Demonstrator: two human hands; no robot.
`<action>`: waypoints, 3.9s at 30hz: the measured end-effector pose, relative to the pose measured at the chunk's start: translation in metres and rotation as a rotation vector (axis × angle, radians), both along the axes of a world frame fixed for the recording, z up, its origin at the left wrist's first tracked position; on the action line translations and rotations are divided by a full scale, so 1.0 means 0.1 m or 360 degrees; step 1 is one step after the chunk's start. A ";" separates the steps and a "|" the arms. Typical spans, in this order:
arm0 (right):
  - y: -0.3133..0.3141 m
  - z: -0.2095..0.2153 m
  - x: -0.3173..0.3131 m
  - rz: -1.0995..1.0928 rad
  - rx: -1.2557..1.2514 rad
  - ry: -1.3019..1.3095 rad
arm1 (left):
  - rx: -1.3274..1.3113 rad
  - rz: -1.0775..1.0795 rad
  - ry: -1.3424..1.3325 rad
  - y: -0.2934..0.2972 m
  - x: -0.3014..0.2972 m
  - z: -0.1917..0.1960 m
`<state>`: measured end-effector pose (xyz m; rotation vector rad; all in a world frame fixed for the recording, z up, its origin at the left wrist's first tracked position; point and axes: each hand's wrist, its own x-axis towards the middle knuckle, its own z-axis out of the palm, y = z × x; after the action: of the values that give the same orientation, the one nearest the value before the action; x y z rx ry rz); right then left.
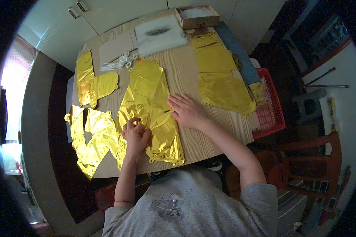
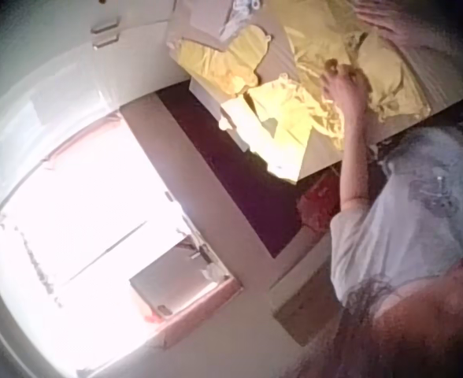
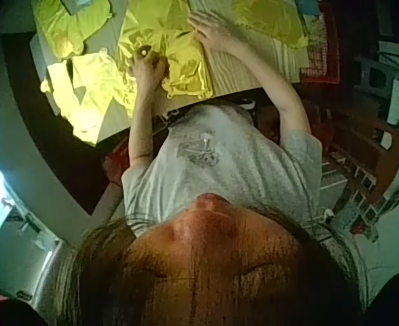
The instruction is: Fold gold foil sheets and prepare them for packaging.
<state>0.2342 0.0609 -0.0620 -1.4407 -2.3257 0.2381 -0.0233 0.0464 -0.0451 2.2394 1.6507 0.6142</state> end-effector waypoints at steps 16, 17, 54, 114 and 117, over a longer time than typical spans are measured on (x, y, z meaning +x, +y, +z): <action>0.11 -0.05 0.01 -0.0033 -0.0121 0.0034 | -0.0019 0.0009 -0.0010 -0.01 -0.01 0.00; 0.17 -0.07 0.01 -0.0038 -0.0108 0.0041 | -0.0025 0.0020 -0.0022 -0.01 0.00 0.02; 1.10 -0.16 0.01 -0.0181 -0.0014 -0.0051 | -0.0006 -0.0212 0.0297 1.18 -0.09 -0.18; 0.02 0.18 -0.81 0.0772 0.0096 -0.0131 | 0.0036 0.0799 0.0398 -0.55 -1.02 0.02; 0.00 0.22 -0.76 0.0744 0.0094 -0.0044 | -0.0415 0.0741 -0.0372 -0.59 -0.98 0.10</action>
<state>0.1578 0.0605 -0.0399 -0.8597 -2.6397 0.2741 -0.1215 -0.0130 -0.0351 1.5468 2.0027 0.6884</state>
